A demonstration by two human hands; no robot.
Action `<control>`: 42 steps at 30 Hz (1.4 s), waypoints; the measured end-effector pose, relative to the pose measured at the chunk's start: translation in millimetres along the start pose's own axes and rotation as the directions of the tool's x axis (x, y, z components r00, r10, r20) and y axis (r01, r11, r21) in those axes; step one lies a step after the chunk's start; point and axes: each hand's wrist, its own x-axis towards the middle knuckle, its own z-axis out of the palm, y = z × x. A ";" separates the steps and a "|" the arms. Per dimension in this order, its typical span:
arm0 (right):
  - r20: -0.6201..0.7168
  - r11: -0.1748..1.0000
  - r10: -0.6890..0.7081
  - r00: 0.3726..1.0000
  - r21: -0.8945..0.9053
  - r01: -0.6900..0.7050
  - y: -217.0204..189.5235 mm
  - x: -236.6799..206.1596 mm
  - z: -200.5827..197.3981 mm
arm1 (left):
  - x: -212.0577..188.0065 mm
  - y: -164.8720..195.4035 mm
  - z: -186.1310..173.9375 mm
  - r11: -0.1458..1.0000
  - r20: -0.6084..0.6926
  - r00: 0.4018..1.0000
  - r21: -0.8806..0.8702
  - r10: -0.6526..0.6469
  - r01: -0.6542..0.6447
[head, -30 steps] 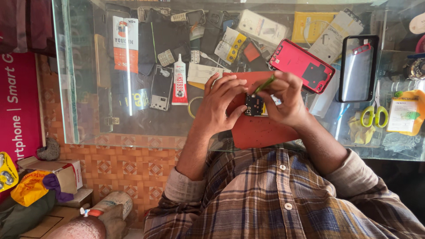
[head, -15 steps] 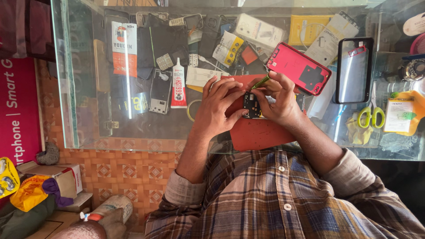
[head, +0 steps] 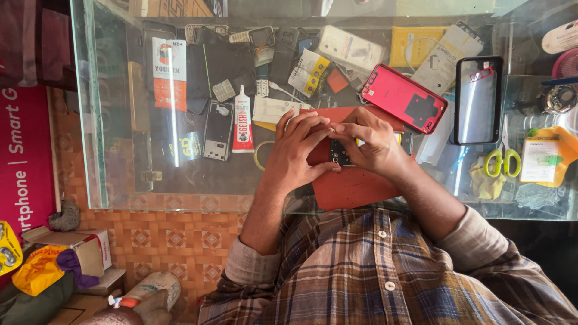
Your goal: The person uses a green screwdriver to remove screws from the back of a black smartphone, then opens the device to access the internal components. They manipulate the battery and circuit board, then reassemble the phone by replacing the back cover and securing it with screws.
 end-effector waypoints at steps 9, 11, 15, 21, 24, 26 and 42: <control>-0.071 0.999 0.043 0.997 0.000 -0.043 -5.0 11.4 0.0 | -0.3 -1.8 1.1 1.000 0.000 1.000 -0.002 0.007 -0.007; 0.040 0.974 -0.097 0.994 0.209 0.087 0.2 9.9 -1.1 | -0.9 -2.7 0.9 1.000 0.019 1.000 0.001 -0.015 0.015; 0.008 0.954 -0.227 0.974 0.201 0.221 5.4 5.3 -1.4 | -1.1 -3.2 2.4 1.000 0.021 0.999 0.008 -0.031 0.030; 0.068 0.976 -0.148 0.987 0.171 0.135 5.3 6.4 -1.9 | -1.1 -3.7 3.0 1.000 0.006 1.000 -0.004 -0.023 0.023; -0.004 0.979 -0.188 0.982 0.075 0.188 4.6 8.3 0.2 | -2.2 -3.8 3.2 1.000 0.006 1.000 -0.009 -0.017 0.017; -0.023 0.998 -0.065 0.998 0.009 0.065 4.1 8.8 0.7 | -2.3 -3.2 3.6 1.000 0.011 1.000 -0.002 -0.017 0.017; 0.008 0.988 -0.113 0.994 0.111 0.111 -1.1 6.7 1.6 | -0.7 -2.5 3.3 1.000 0.000 1.000 -0.014 -0.017 0.017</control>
